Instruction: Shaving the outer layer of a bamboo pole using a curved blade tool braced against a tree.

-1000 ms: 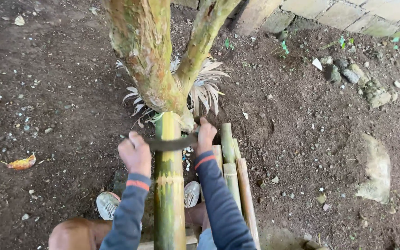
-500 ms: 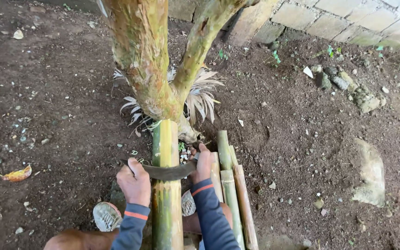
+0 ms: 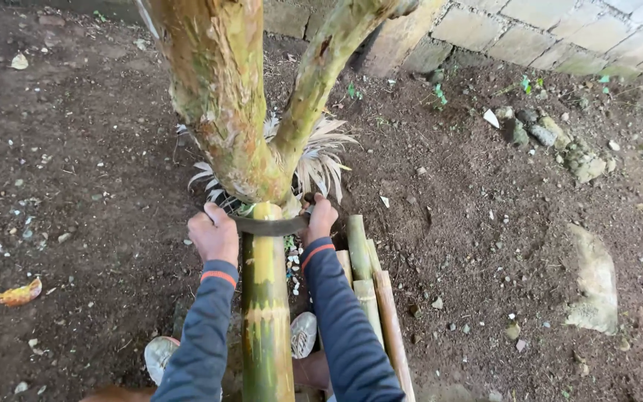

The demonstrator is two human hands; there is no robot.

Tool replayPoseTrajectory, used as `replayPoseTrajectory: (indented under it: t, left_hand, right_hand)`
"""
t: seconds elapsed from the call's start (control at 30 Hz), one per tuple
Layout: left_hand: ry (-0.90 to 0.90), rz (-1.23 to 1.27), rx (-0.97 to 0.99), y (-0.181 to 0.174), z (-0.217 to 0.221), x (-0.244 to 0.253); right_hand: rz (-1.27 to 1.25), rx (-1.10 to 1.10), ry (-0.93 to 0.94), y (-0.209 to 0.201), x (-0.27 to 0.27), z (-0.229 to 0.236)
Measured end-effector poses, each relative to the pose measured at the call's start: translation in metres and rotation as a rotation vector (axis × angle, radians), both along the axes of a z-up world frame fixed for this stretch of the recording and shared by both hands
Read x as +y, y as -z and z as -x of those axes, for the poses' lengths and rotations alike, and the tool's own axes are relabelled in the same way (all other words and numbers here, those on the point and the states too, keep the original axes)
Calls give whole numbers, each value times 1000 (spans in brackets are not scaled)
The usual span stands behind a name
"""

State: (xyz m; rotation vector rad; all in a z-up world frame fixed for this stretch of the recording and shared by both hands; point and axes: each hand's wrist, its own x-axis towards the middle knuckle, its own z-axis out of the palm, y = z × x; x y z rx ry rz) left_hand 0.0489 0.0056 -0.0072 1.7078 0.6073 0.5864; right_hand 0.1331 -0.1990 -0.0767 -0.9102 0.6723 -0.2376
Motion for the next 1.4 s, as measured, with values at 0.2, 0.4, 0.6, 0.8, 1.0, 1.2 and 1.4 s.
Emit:
replayPoseTrajectory:
  t: [0.2, 0.4, 0.6, 0.8, 1.0, 1.2, 1.4]
  left_hand:
    - [-58, -63, -4, 10, -29, -3]
    - [-51, 97, 92, -7, -32, -4]
    - [-53, -72, 78, 1, -24, -5]
    - [81, -91, 122, -7, 36, 3]
    - [101, -191, -17, -35, 112, -6]
    - [102, -138, -27, -40, 124, -5]
    - [105, -91, 4, -52, 129, -4]
  right_hand:
    - [-65, -19, 64, -2, 1, -28]
    - [67, -68, 61, 10, -3, -51]
    - [-17, 104, -361, -50, -8, 16]
    - [-14, 29, -295, -7, -24, 74]
    - [152, 249, -159, -56, 9, 156]
    - [-29, 154, -283, -31, -5, 167]
    - [-58, 219, -291, -43, -5, 173]
